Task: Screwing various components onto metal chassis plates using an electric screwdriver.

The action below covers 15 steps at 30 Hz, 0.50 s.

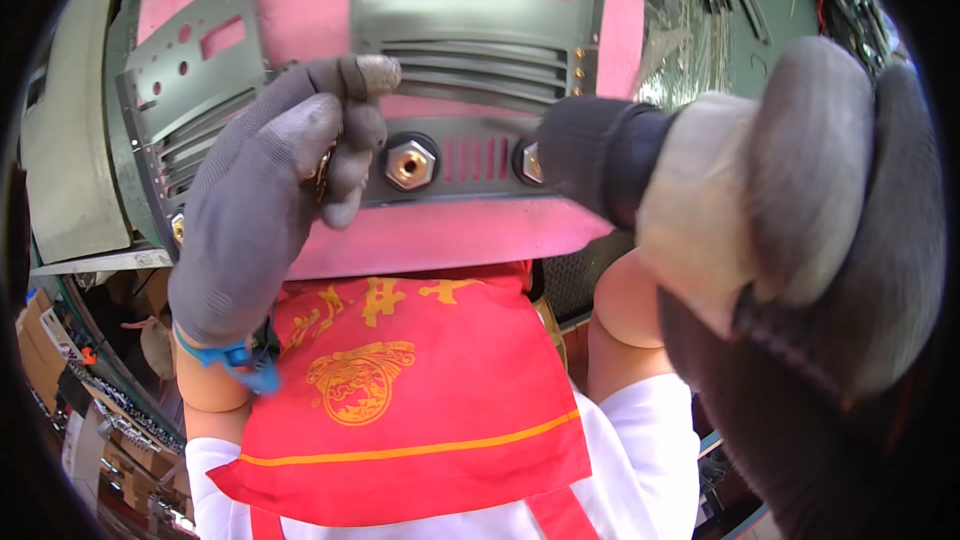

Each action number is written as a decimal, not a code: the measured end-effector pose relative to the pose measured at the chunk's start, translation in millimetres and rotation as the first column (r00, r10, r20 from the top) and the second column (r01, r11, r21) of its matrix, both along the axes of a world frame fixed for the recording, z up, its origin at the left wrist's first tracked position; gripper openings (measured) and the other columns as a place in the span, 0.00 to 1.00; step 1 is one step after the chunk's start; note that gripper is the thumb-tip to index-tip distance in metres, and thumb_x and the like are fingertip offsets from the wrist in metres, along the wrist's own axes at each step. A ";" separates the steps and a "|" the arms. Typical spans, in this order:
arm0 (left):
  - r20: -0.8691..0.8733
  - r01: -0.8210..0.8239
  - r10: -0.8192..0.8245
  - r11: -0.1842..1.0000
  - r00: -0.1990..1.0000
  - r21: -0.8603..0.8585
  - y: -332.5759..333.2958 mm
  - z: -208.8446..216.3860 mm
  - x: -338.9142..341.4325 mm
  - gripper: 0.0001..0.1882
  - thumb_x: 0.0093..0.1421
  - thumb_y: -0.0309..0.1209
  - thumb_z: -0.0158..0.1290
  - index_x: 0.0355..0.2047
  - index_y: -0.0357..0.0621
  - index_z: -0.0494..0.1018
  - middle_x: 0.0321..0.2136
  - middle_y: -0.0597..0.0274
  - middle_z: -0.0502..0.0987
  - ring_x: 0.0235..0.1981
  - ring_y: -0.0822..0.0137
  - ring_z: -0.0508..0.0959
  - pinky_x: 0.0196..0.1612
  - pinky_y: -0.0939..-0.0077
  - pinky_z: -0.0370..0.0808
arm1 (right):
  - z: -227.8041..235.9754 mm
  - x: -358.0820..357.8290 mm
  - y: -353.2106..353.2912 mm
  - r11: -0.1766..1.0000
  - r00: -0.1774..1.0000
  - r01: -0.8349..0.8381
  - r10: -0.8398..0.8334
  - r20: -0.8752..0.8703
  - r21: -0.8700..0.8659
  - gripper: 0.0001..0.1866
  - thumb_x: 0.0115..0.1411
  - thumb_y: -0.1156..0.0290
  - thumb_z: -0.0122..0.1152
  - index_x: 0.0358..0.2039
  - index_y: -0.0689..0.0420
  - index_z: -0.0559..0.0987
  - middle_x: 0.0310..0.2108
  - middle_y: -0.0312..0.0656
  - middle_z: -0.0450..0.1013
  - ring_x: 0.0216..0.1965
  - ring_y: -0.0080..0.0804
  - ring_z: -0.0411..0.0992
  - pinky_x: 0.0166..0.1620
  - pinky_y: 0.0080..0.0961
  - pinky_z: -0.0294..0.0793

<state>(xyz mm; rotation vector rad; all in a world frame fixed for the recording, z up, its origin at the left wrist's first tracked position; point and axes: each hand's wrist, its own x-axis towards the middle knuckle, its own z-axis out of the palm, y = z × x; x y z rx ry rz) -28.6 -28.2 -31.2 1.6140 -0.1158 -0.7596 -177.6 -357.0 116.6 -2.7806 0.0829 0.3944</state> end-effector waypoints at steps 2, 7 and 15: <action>-0.384 -0.102 0.007 0.968 0.923 -0.228 34.2 -2.9 14.0 0.21 0.66 0.34 0.41 0.55 0.35 0.68 0.30 0.69 0.68 0.25 0.80 0.61 0.25 0.84 0.61 | -4.9 51.3 85.2 0.998 0.999 -0.043 0.044 0.009 -0.040 0.41 0.43 0.65 0.76 0.56 0.66 0.68 0.47 0.48 0.72 0.46 0.43 0.73 0.54 0.37 0.70; -0.409 -0.324 0.195 0.905 0.891 -0.275 70.6 -5.5 23.4 0.22 0.69 0.42 0.43 0.53 0.36 0.67 0.28 0.66 0.71 0.21 0.79 0.60 0.24 0.86 0.59 | -16.0 114.1 166.5 0.993 0.993 -0.103 0.106 0.061 -0.051 0.41 0.43 0.65 0.77 0.56 0.66 0.68 0.47 0.48 0.72 0.46 0.43 0.74 0.54 0.37 0.70; -0.479 -0.442 0.302 0.872 0.824 -0.211 103.4 -13.3 19.2 0.29 0.64 0.60 0.44 0.33 0.42 0.70 0.18 0.68 0.66 0.17 0.78 0.61 0.20 0.83 0.55 | 15.8 95.4 117.5 0.966 0.961 -0.258 0.258 0.099 -0.015 0.41 0.43 0.65 0.77 0.56 0.66 0.68 0.47 0.48 0.72 0.46 0.43 0.74 0.54 0.37 0.70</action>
